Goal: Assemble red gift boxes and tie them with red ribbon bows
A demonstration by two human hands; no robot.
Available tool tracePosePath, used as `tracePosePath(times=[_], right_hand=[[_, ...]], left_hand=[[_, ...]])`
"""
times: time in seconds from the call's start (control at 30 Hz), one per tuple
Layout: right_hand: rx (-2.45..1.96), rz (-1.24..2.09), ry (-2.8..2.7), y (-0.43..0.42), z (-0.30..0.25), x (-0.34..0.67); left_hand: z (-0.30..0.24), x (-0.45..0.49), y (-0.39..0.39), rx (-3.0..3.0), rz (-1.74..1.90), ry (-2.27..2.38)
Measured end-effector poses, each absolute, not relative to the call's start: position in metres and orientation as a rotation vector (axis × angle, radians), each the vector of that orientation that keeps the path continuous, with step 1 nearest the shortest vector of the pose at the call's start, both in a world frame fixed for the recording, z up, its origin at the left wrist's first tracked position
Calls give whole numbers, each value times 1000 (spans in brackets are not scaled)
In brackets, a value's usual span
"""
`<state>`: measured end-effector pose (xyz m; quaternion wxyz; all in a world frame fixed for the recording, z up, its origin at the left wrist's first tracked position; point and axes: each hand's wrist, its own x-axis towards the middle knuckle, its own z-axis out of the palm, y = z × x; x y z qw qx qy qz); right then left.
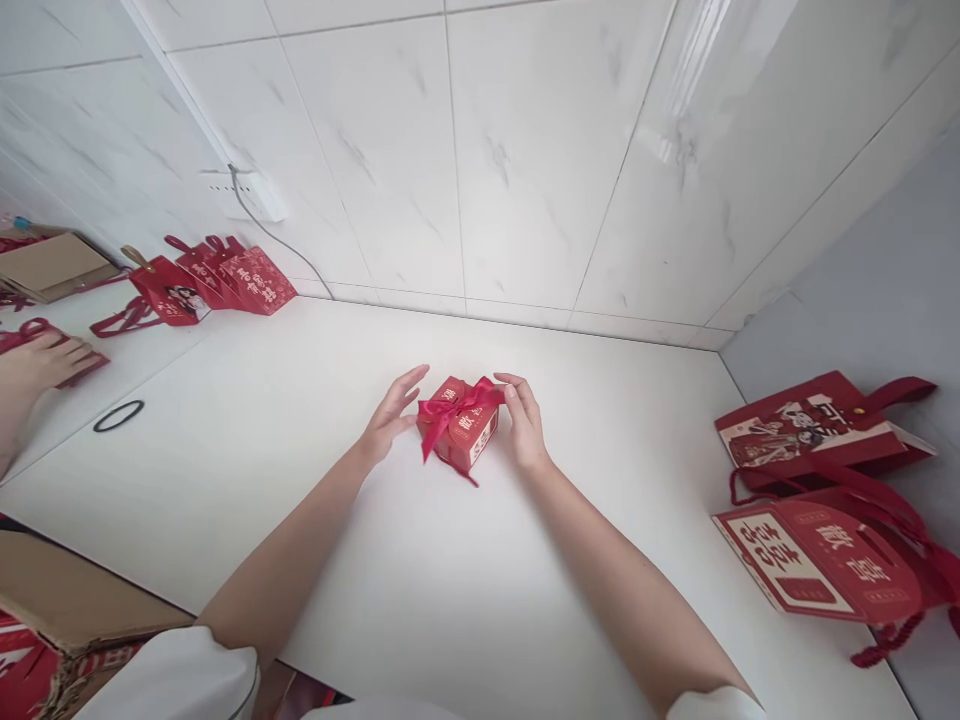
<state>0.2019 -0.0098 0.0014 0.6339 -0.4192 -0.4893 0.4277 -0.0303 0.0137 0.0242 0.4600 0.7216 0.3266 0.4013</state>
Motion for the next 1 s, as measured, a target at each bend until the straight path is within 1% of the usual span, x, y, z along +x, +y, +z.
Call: tracePosePath(times=[0.1,0.2,0.33,0.43,0.5,0.6,1.0], right_hand=[[-1038,682,-1199,-17,25,207],[-983,283,-1500,-34,52,204],[-755,-191,-2090,-58,64,182],[-805,-484,-2259,-66,53,162],[-925,-547,-2239,-66,43,155],[-992,-531,-2157,-63,34,154],[-697,-357,-2187,-53,21,159]], left_hand=[[38,-33,20,1627,1058,854],[67,-26,25,1700,1042,930],[101,-6,28,1935,721,933],[102,6,33,1977,538,913],[96,8,36,1933,473,905],[88,6,38,1881,414,904],[85,6,37,1964,389,918]])
